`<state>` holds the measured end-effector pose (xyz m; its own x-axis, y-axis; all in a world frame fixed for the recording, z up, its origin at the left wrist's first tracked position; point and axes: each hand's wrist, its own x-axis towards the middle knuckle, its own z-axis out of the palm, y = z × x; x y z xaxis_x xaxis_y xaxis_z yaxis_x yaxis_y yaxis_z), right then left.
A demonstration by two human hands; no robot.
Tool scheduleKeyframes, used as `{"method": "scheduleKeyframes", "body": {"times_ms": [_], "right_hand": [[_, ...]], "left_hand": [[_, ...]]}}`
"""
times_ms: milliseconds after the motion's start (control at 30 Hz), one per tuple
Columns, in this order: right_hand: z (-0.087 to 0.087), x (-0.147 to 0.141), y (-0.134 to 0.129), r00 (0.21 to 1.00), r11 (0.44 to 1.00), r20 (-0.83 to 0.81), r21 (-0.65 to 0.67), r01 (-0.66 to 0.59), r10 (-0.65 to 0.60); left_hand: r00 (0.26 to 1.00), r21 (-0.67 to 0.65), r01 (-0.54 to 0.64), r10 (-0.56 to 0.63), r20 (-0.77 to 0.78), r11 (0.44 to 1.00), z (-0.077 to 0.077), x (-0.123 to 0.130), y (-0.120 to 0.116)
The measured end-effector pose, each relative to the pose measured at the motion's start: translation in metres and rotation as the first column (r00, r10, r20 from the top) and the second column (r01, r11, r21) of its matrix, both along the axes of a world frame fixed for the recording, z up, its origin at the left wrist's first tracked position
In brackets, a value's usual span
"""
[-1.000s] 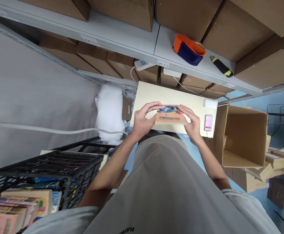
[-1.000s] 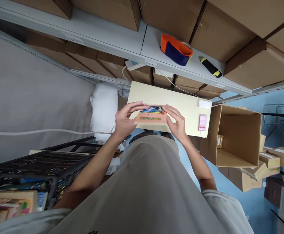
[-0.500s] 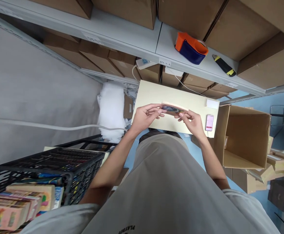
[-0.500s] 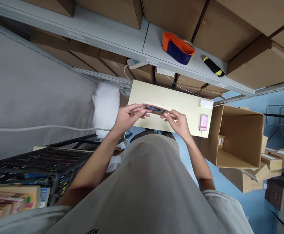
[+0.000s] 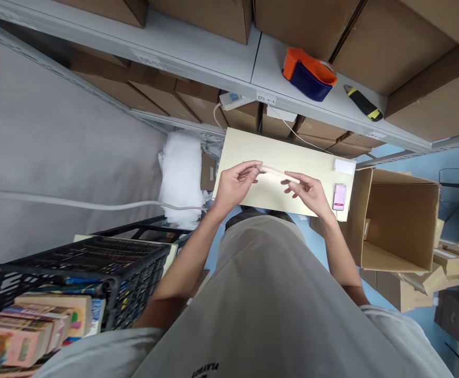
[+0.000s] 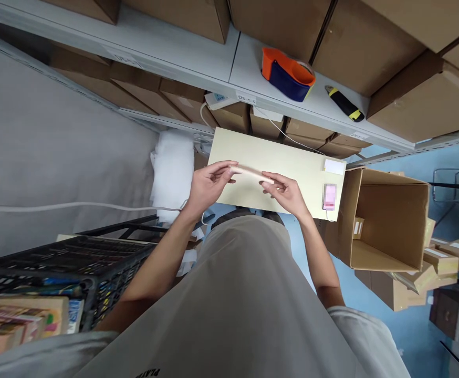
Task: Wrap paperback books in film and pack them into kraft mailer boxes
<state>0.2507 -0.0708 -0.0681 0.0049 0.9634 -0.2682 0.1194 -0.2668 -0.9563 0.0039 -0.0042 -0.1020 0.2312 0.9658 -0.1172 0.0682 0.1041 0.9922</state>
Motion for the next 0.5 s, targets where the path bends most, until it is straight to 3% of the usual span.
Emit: {"method": "scheduleKeyframes", "body": {"times_ms": [100,167,300,400,500], "right_hand": [[-0.003,0.005,-0.002,0.999,0.996,0.032,0.084,-0.040,0.038],[-0.009,0.002,-0.002,0.998,0.993,0.061,0.120,-0.003,-0.005],[-0.024,-0.015,0.000,0.996,0.988,0.004,0.121,0.092,-0.093],[-0.029,-0.032,0.006,0.989,0.990,-0.105,0.091,0.111,-0.102],[-0.027,-0.049,0.013,0.963,0.998,-0.264,0.015,0.061,-0.055]], "left_hand": [[0.999,0.131,0.033,-0.028,-0.037,0.991,-0.001,-0.003,-0.002],[0.998,0.178,0.042,-0.031,-0.063,0.983,-0.002,-0.003,-0.005],[0.986,0.251,-0.043,0.082,-0.147,0.967,-0.001,0.004,-0.015],[0.979,0.322,-0.071,0.128,-0.158,0.944,0.010,0.019,-0.030],[0.979,0.470,0.010,0.087,-0.184,0.883,0.027,0.040,-0.049]]}}
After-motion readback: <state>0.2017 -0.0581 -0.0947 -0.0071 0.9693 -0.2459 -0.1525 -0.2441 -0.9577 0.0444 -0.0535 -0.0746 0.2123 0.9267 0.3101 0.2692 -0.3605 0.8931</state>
